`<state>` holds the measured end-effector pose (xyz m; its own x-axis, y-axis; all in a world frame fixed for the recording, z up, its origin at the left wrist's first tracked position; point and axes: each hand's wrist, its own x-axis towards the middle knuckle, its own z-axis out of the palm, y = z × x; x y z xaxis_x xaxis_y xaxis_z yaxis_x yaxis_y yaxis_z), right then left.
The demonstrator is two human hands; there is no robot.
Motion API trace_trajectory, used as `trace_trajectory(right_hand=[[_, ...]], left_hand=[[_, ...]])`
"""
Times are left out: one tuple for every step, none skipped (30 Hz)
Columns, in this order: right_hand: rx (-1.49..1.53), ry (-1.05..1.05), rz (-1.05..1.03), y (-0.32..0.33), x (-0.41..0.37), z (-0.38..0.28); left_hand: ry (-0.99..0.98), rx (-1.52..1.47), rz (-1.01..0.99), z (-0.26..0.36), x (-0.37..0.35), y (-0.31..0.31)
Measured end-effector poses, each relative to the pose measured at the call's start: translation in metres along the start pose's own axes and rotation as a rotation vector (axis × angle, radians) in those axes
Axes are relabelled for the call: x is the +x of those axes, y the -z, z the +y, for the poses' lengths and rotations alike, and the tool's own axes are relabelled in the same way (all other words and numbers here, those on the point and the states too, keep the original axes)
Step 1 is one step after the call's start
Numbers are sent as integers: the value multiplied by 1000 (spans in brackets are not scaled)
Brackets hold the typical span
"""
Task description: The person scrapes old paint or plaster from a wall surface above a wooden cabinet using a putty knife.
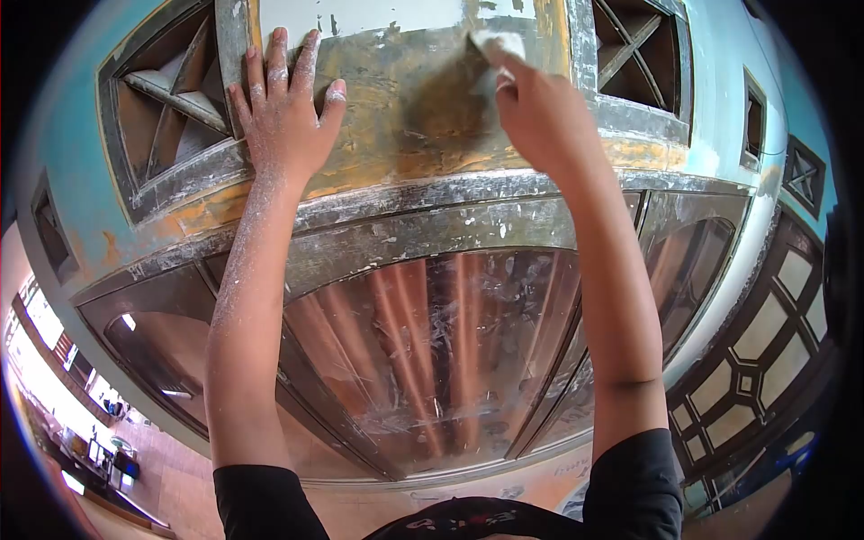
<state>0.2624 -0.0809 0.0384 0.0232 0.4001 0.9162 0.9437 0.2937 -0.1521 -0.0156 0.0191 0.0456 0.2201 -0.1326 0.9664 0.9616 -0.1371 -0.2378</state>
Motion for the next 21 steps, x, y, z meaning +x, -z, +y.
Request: trace_trajectory(right_hand=[[0, 5, 3, -4, -4, -5], [1, 61, -4, -11, -9, -11], [4, 117, -10, -15, -11, -19], [0, 85, -51, -13, -11, -27], [2, 86, -49, -14, -8, -31], [18, 95, -41, -15, -4, -33], [34, 105, -35, -16, 0, -36], [37, 105, -35, -16, 3, -38], [33, 108, -29, -16, 6, -41], [28, 110, -23, -17, 7, -42], [28, 108, -25, -18, 5, -42], [39, 103, -10, -20, 1, -43], [49, 99, 7, -21, 0, -43], [49, 103, 10, -21, 2, -45], [57, 99, 11, -22, 5, -46], [66, 92, 10, -23, 6, -47], [68, 88, 9, -24, 6, -47], [72, 84, 11, -25, 5, -46], [76, 79, 13, -26, 4, -46], [75, 77, 13, -26, 2, -46], [64, 74, 13, -26, -1, -47]], left_hand=[[3, 3, 4, 0, 0, 0], [10, -1, -4, 1, 0, 0], [15, -2, -13, 1, 0, 1], [16, 8, -20, 2, 0, 2], [15, 11, -18, 2, 0, 2], [14, 3, -14, 2, 0, 3], [12, -3, -11, 2, -1, 3], [11, -1, -12, 2, -1, 3], [12, 0, -14, 2, -1, 3], [13, -2, -18, 2, -1, 3], [13, -3, -21, 2, -1, 3], [8, -7, -19, 2, -2, 2], [3, -11, -15, 2, -2, 3], [4, -8, -12, 2, -2, 3], [6, -13, -13, 2, -2, 2], [5, -17, -18, 2, -3, 3], [2, -17, -21, 1, -3, 2], [-2, -16, -14, 1, -3, 1], [-5, -15, -8, 0, -3, 1], [-7, -18, -9, 1, -4, 0], [-5, -20, -9, 1, -4, 0]])
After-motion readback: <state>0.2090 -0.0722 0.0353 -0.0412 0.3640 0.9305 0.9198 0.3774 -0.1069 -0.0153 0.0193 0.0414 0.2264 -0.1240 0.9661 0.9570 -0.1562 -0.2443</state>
